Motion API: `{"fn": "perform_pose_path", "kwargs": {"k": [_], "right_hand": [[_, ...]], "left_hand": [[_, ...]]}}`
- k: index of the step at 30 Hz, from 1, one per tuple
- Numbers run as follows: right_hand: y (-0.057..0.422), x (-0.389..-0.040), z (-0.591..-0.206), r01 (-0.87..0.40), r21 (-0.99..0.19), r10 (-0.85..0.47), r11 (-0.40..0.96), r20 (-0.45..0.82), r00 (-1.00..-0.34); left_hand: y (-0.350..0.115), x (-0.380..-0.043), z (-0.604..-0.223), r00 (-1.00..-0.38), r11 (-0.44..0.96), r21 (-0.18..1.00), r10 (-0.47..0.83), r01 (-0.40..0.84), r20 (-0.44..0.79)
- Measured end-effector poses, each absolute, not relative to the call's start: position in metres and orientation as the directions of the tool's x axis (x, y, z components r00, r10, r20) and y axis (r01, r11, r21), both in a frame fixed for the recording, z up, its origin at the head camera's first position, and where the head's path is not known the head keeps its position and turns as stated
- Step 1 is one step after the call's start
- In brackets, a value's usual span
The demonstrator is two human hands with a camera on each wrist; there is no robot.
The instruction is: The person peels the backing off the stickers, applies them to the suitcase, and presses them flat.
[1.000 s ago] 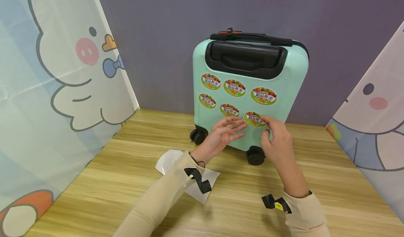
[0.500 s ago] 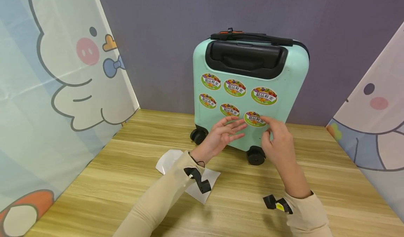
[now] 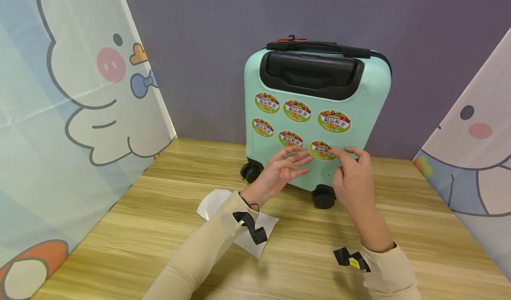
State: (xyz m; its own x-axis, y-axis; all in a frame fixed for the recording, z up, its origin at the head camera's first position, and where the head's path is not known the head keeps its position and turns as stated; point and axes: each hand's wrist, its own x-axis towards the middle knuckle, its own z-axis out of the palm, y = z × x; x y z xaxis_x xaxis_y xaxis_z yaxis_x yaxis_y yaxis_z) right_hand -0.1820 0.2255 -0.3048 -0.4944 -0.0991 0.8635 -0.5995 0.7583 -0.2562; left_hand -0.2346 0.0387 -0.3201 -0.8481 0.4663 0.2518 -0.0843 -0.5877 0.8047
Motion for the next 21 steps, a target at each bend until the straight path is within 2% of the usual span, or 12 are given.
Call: {"fn": "perform_pose_path", "kwargs": {"k": [15,21], "right_hand": [[0.2248,-0.1841,-0.3087,-0.600,-0.226,-0.083,0.767,0.893,-0.443],[0.2229,-0.1878,-0.3066,-0.622,-0.216,-0.034,0.753,0.931,-0.364]], "left_hand": [[0.0389,-0.2346,-0.3206,-0.858,-0.590,0.803,0.451,-0.080,0.246],[0.0381,-0.2352,-0.3203,-0.854,-0.590,0.803,0.459,-0.088,0.244]]}}
